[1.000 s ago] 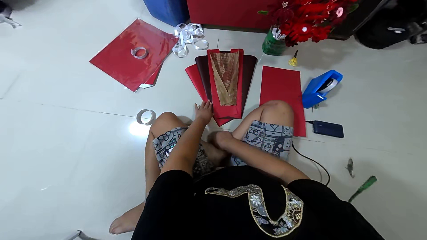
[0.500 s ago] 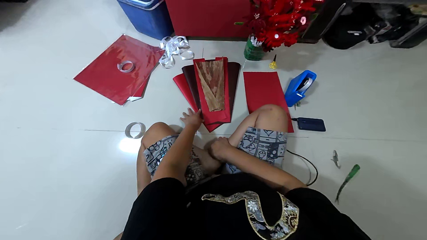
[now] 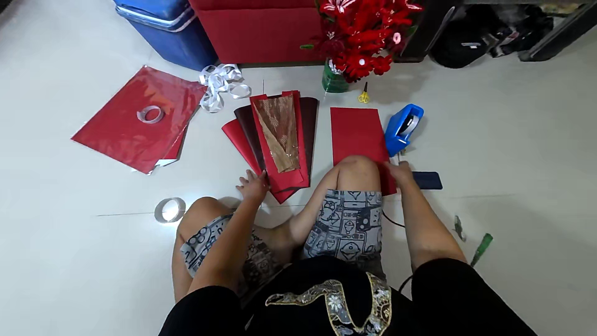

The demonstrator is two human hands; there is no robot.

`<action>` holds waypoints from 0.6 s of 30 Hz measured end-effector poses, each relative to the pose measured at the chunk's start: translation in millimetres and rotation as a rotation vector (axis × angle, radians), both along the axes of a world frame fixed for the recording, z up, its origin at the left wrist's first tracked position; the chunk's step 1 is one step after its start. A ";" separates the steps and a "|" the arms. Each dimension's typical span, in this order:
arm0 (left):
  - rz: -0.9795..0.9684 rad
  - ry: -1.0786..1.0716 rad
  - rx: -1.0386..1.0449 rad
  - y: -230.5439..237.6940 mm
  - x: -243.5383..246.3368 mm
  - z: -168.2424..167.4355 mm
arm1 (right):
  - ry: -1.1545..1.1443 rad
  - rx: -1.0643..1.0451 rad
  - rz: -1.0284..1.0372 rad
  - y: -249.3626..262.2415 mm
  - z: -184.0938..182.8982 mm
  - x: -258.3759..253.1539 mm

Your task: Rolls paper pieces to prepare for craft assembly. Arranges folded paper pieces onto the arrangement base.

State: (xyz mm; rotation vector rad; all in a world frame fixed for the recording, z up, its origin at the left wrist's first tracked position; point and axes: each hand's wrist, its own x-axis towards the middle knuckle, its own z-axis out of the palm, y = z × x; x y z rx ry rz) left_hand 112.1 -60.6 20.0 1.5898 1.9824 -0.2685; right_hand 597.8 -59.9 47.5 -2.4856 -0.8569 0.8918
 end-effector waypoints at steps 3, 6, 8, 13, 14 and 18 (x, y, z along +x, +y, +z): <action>0.005 0.012 -0.013 -0.8 0.3 3.6 | 0.045 0.047 -0.034 -6.7 -11.6 -2.9; 0.014 -0.001 -0.014 -1.5 0.7 5.1 | -0.068 0.035 0.071 -1.8 3.3 -17.9; 0.018 -0.011 -0.018 -0.7 0.5 4.5 | -0.141 -0.004 0.174 4.7 23.2 -28.7; 0.036 -0.022 -0.021 0.8 -0.4 2.2 | -0.201 -0.045 0.211 17.7 30.5 -30.7; 0.033 -0.016 -0.022 1.7 0.2 1.8 | -0.225 -0.033 0.190 17.3 28.2 -27.5; 0.025 0.010 -0.046 4.3 1.0 3.7 | -0.250 -0.047 0.177 18.4 23.2 -18.2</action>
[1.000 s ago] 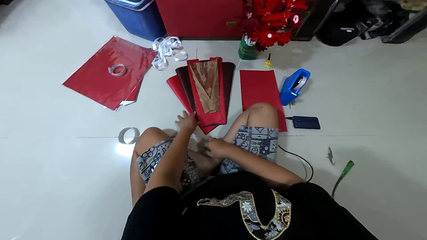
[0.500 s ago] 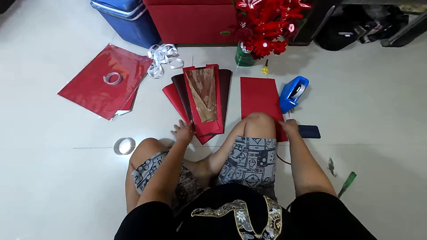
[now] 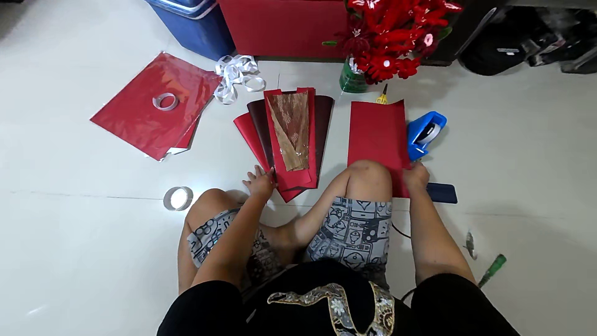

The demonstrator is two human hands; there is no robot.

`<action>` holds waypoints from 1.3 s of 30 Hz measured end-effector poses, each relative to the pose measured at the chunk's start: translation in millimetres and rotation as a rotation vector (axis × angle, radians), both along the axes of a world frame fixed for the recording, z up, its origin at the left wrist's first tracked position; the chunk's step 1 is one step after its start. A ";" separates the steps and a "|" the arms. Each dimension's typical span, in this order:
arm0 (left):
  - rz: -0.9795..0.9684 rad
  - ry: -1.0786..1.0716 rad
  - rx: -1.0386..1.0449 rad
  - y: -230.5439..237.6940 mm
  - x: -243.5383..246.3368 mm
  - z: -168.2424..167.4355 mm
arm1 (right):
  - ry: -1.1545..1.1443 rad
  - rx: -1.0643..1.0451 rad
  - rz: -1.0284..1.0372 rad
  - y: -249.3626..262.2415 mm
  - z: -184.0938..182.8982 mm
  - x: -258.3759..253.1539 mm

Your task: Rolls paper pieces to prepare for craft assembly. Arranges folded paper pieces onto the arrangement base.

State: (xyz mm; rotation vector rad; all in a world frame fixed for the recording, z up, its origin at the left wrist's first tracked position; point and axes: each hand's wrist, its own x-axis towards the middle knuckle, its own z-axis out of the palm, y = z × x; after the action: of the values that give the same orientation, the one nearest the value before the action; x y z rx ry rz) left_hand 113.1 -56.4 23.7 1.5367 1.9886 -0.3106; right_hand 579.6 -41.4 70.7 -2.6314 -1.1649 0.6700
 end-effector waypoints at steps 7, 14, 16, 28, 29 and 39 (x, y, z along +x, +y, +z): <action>0.020 -0.004 0.017 -0.2 0.5 -2.6 | 0.205 0.448 -0.351 15.4 2.0 19.1; 0.035 -0.016 0.022 -2.3 0.4 -4.1 | 0.930 0.621 -0.723 60.4 -4.0 50.9; 0.035 -0.013 0.022 -2.3 0.5 -2.6 | 0.982 0.649 -0.761 67.4 -8.0 51.2; 0.027 -0.018 0.038 -4.1 -0.3 -4.3 | 0.743 0.818 -0.857 37.9 6.1 4.0; 0.027 -0.016 0.038 -4.6 -0.6 -4.0 | 0.749 0.799 -0.857 35.2 1.7 -0.6; 0.031 -0.024 0.016 -5.1 0.8 5.1 | 0.549 0.762 -0.534 29.2 -44.3 15.5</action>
State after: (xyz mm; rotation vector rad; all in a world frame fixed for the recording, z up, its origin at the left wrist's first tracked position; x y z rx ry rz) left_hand 113.9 -61.5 28.8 1.5107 1.9990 -0.2622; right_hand 595.1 -12.3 26.4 -1.8075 -0.3977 0.6104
